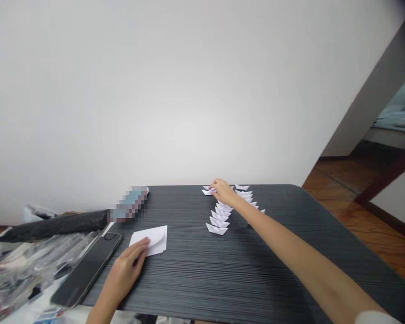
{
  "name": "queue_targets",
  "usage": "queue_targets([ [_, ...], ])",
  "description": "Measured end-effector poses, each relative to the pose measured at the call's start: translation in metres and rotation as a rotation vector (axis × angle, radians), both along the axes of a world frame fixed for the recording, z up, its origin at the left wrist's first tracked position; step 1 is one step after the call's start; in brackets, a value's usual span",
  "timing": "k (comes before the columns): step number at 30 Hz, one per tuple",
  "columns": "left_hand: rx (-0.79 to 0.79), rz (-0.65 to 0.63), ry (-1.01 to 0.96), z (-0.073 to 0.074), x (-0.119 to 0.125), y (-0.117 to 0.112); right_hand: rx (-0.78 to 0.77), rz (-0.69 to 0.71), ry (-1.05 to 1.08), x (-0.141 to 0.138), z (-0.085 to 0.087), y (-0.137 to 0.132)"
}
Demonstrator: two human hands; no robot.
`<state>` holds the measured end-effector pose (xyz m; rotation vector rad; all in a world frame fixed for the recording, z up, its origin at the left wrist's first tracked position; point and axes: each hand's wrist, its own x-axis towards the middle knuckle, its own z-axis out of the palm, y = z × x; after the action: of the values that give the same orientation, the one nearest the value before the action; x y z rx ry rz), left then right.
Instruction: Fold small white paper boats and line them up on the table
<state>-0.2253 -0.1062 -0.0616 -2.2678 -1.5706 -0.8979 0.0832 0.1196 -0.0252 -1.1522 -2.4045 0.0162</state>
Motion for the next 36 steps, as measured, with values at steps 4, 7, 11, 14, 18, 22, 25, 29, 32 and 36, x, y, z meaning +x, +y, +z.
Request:
queue_targets([
  [4, 0.008, -0.015, 0.053, 0.002, -0.001, -0.001, 0.016, -0.024, -0.038, -0.011, -0.012, 0.014],
  [7, 0.005, -0.025, 0.067, 0.000, -0.003, -0.001, 0.040, -0.010, -0.065, -0.011, -0.016, 0.012],
  [11, 0.000, -0.024, 0.072, -0.003, -0.004, 0.000, 0.057, 0.055, -0.087, -0.006, -0.016, 0.002],
  [14, -0.006, -0.018, 0.064, -0.003, -0.004, 0.000, 0.051, 0.099, -0.071, 0.000, -0.014, 0.000],
  [18, -0.009, -0.019, 0.055, -0.003, -0.004, 0.001, 0.041, 0.050, 0.009, 0.008, -0.009, 0.011],
  [22, -0.009, -0.018, 0.045, -0.004, -0.005, 0.001, 0.018, -0.017, 0.075, 0.015, -0.004, 0.026],
  [25, -0.002, -0.020, 0.051, -0.004, -0.005, 0.000, -0.008, -0.021, 0.081, 0.017, -0.002, 0.029],
  [29, 0.000, -0.020, 0.065, -0.002, -0.004, 0.000, -0.040, 0.026, 0.052, 0.013, -0.003, 0.025],
  [32, 0.002, -0.019, 0.067, -0.002, -0.003, 0.001, -0.063, 0.078, 0.014, 0.009, -0.004, 0.022],
  [36, -0.001, -0.012, 0.065, -0.002, -0.003, 0.001, -0.085, 0.093, -0.015, 0.003, -0.007, 0.021],
])
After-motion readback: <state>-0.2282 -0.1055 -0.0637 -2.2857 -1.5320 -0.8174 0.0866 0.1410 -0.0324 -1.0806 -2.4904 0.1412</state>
